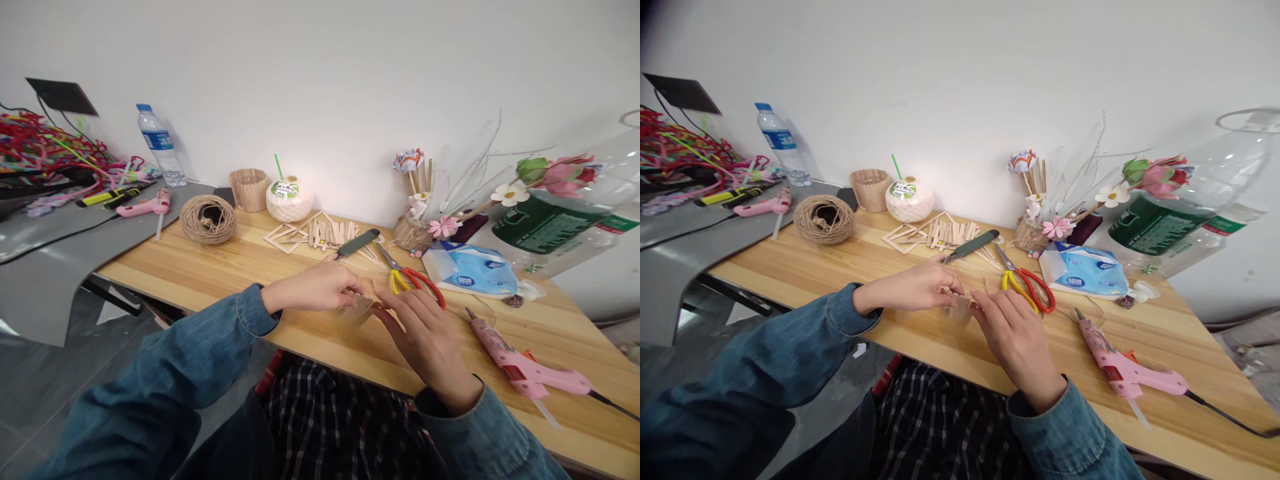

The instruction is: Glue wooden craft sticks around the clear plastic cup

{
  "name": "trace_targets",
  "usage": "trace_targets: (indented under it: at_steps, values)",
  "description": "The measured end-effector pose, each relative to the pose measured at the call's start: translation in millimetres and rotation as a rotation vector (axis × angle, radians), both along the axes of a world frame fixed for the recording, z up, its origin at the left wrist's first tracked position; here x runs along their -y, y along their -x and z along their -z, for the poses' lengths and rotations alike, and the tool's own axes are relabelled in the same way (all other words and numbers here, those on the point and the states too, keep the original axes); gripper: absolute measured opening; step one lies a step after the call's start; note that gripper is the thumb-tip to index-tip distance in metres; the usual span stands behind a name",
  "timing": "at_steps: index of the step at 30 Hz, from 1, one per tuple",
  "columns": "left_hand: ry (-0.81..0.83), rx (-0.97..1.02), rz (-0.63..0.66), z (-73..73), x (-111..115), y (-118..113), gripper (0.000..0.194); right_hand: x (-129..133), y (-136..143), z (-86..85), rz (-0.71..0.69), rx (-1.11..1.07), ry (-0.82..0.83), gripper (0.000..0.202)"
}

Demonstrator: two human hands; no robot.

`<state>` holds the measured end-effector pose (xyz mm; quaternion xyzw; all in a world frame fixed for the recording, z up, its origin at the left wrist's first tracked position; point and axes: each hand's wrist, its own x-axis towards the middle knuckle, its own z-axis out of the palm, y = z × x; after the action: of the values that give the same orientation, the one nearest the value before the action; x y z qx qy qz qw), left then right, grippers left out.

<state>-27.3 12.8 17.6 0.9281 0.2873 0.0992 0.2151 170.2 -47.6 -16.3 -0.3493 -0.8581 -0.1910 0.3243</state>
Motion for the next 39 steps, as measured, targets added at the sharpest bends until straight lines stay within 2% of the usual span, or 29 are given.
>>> trace_targets:
  at_steps: [3, 6, 8, 17, 27, 39]
  values:
    - [0.015, 0.012, 0.011, 0.5, 0, 0, 0.014, -2, 0, 2.1, 0.048, -0.052, 0.019, 0.030]
    - [0.005, 0.051, 0.040, 1.5, -1, 1, 0.015, -2, -2, 2.1, 0.056, -0.035, 0.063, 0.011]
    - [-0.006, 0.056, 0.051, 1.9, -2, 1, 0.016, -3, -3, 0.6, 0.049, -0.017, 0.088, 0.006]
    - [-0.014, -0.003, 0.018, 0.6, 0, -1, 0.015, -5, -1, -8.5, 0.053, 0.089, 0.133, 0.014]
    - [0.033, 0.026, 0.022, 5.1, 0, 0, 0.021, -9, -1, -10.7, 0.034, 0.163, 0.206, 0.017]
    - [-0.061, 0.061, -0.096, 12.4, 6, -11, 0.011, -13, 0, -7.8, 0.032, 0.184, 0.138, 0.020]
